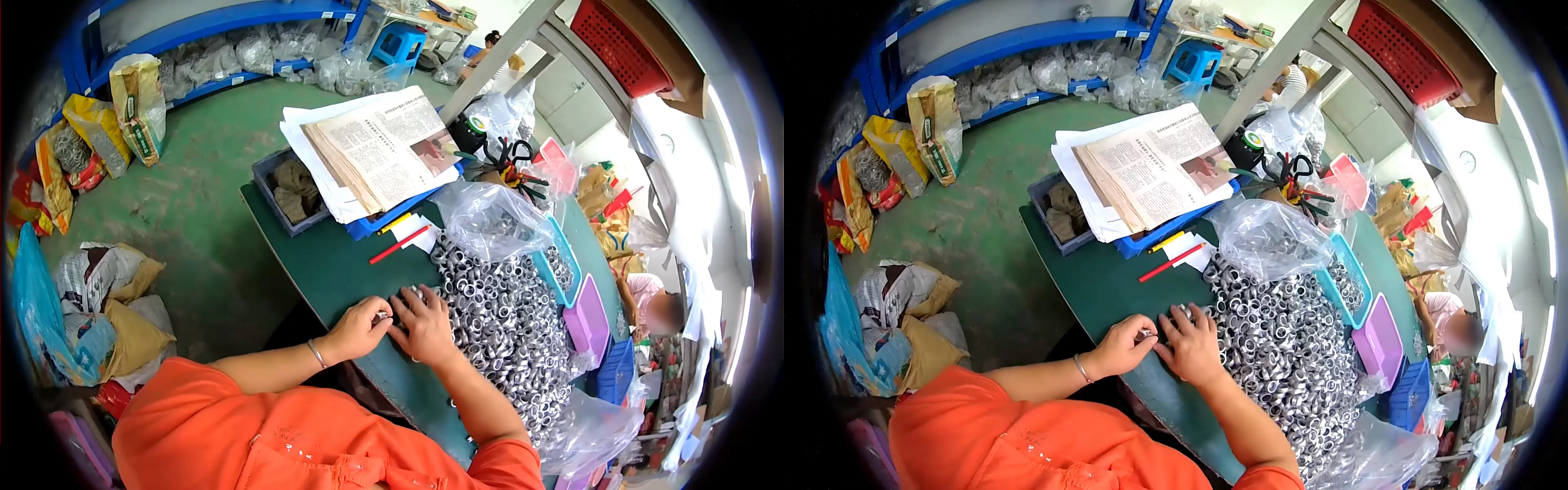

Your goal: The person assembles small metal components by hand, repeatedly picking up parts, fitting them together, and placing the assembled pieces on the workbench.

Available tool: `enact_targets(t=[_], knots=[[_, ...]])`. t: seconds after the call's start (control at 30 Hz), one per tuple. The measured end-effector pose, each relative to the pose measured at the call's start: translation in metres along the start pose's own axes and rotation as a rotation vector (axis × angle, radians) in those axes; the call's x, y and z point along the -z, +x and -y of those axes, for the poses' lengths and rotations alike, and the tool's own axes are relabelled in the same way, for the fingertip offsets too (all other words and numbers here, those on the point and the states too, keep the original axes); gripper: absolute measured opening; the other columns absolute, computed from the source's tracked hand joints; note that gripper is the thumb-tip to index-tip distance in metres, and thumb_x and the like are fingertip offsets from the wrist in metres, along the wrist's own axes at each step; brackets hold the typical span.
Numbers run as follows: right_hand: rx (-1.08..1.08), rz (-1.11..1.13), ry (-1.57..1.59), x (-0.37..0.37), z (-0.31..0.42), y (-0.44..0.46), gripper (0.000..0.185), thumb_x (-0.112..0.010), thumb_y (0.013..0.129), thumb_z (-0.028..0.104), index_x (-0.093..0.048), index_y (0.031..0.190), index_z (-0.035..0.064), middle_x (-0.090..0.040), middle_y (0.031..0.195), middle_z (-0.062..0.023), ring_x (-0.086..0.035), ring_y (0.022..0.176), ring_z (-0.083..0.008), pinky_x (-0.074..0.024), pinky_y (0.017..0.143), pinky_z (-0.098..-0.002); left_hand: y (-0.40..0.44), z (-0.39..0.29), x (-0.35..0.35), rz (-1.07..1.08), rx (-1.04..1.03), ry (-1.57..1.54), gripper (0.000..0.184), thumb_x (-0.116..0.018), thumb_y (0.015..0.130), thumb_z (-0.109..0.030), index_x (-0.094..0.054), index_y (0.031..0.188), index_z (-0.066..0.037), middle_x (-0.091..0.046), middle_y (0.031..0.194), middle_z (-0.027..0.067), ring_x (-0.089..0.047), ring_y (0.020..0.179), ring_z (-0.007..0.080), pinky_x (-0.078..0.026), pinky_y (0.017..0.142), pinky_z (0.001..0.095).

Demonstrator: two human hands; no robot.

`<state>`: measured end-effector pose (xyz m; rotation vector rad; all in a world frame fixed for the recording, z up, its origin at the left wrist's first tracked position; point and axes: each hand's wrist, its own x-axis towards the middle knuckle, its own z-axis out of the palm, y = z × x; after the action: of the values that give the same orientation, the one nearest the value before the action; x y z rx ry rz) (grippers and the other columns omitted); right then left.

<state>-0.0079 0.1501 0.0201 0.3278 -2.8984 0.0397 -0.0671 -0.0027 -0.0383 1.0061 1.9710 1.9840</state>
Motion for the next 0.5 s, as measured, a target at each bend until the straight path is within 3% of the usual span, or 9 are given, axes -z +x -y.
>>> enact_targets(t=[0.07, 0.17, 0.23, 0.3, 0.33, 0.37, 0.4, 0.47, 0.5], knots=[[0.023, -0.039, 0.035, 0.001, 0.006, -0.013, 0.035, -0.065, 0.075, 0.026, -0.061, 0.105, 0.0086, -0.057, 0.112, -0.0091, -0.049, 0.104, -0.0343, -0.0427, 0.082, -0.0442, 0.0, -0.002, 0.001, -0.021, 0.016, -0.021, 0.015, -0.063, 0.079, -0.005, -0.051, 0.087, -0.001, -0.056, 0.077, 0.0073, -0.055, 0.066, 0.0125, -0.046, 0.058, 0.0259], [0.014, -0.074, 0.04, -0.001, 0.012, -0.031, 0.033, -0.065, 0.074, 0.022, -0.062, 0.105, 0.0101, -0.057, 0.113, -0.0047, -0.05, 0.105, -0.0321, -0.0404, 0.085, -0.0425, 0.003, -0.027, 0.012, 0.128, 0.122, -0.128, 0.009, -0.062, 0.079, -0.002, -0.055, 0.085, -0.002, -0.056, 0.072, 0.0039, -0.054, 0.067, 0.0075, -0.044, 0.058, 0.0229], [-0.032, -0.032, 0.109, -0.004, 0.009, -0.038, 0.035, -0.063, 0.073, 0.023, -0.062, 0.106, 0.0119, -0.057, 0.117, -0.0026, -0.048, 0.109, -0.0303, -0.0378, 0.088, -0.0425, 0.018, -0.069, 0.02, 0.4, 0.224, -0.77, 0.007, -0.062, 0.078, 0.0, -0.059, 0.085, -0.002, -0.056, 0.069, 0.0003, -0.05, 0.064, 0.0039, -0.04, 0.054, 0.0193], [-0.149, -0.069, 0.232, -0.015, 0.011, -0.042, 0.034, -0.063, 0.073, 0.022, -0.062, 0.106, 0.0121, -0.057, 0.117, -0.0022, -0.048, 0.11, -0.0297, -0.0366, 0.089, -0.0417, 0.029, -0.125, 0.035, 0.53, -0.065, -0.943, 0.013, -0.063, 0.078, -0.001, -0.06, 0.091, 0.0, -0.055, 0.067, -0.0009, -0.047, 0.055, 0.0044, -0.036, 0.048, 0.0191], [-0.159, -0.126, 0.219, -0.008, 0.018, -0.038, 0.033, -0.063, 0.073, 0.022, -0.062, 0.105, 0.012, -0.057, 0.117, -0.0019, -0.048, 0.11, -0.0293, -0.0361, 0.09, -0.0413, 0.035, -0.164, 0.06, 0.629, -0.107, -1.018, 0.02, -0.067, 0.076, -0.01, -0.06, 0.091, 0.001, -0.053, 0.063, -0.0012, -0.042, 0.048, 0.0059, -0.032, 0.042, 0.0218], [-0.169, -0.184, 0.205, -0.001, 0.025, -0.034, 0.032, -0.063, 0.073, 0.022, -0.062, 0.104, 0.012, -0.057, 0.116, -0.0017, -0.047, 0.111, -0.0289, -0.0356, 0.09, -0.0409, 0.041, -0.179, 0.05, 0.787, -0.329, -1.482, 0.031, -0.069, 0.077, -0.023, -0.06, 0.094, 0.001, -0.049, 0.058, -0.0032, -0.041, 0.045, 0.0079, -0.03, 0.038, 0.025], [-0.077, -0.157, 0.14, -0.009, 0.014, -0.036, 0.032, -0.063, 0.073, 0.021, -0.062, 0.104, 0.0118, -0.057, 0.116, -0.0019, -0.048, 0.11, -0.0288, -0.0358, 0.09, -0.0408, 0.044, -0.197, 0.056, 0.853, -0.457, -1.519, 0.028, -0.063, 0.079, -0.028, -0.056, 0.083, -0.001, -0.046, 0.057, -0.0016, -0.039, 0.044, 0.0118, -0.028, 0.038, 0.0267], [0.003, -0.098, 0.097, -0.008, 0.008, -0.037, 0.032, -0.064, 0.073, 0.02, -0.062, 0.104, 0.0116, -0.057, 0.116, -0.0026, -0.048, 0.11, -0.0287, -0.0362, 0.09, -0.0408, 0.05, -0.232, 0.066, 1.004, -0.712, -1.592, 0.041, -0.051, 0.085, -0.039, -0.048, 0.061, -0.006, -0.039, 0.055, 0.0015, -0.036, 0.042, 0.0195, -0.024, 0.037, 0.03], [0.01, -0.087, 0.091, -0.005, 0.009, -0.037, 0.032, -0.065, 0.074, 0.021, -0.062, 0.104, 0.0113, -0.057, 0.116, -0.003, -0.048, 0.11, -0.0291, -0.036, 0.091, -0.0415, 0.049, -0.24, 0.068, 1.078, -0.793, -1.61, 0.04, -0.052, 0.085, -0.038, -0.049, 0.062, -0.006, -0.04, 0.055, 0.0015, -0.036, 0.042, 0.0192, -0.024, 0.037, 0.0298]])
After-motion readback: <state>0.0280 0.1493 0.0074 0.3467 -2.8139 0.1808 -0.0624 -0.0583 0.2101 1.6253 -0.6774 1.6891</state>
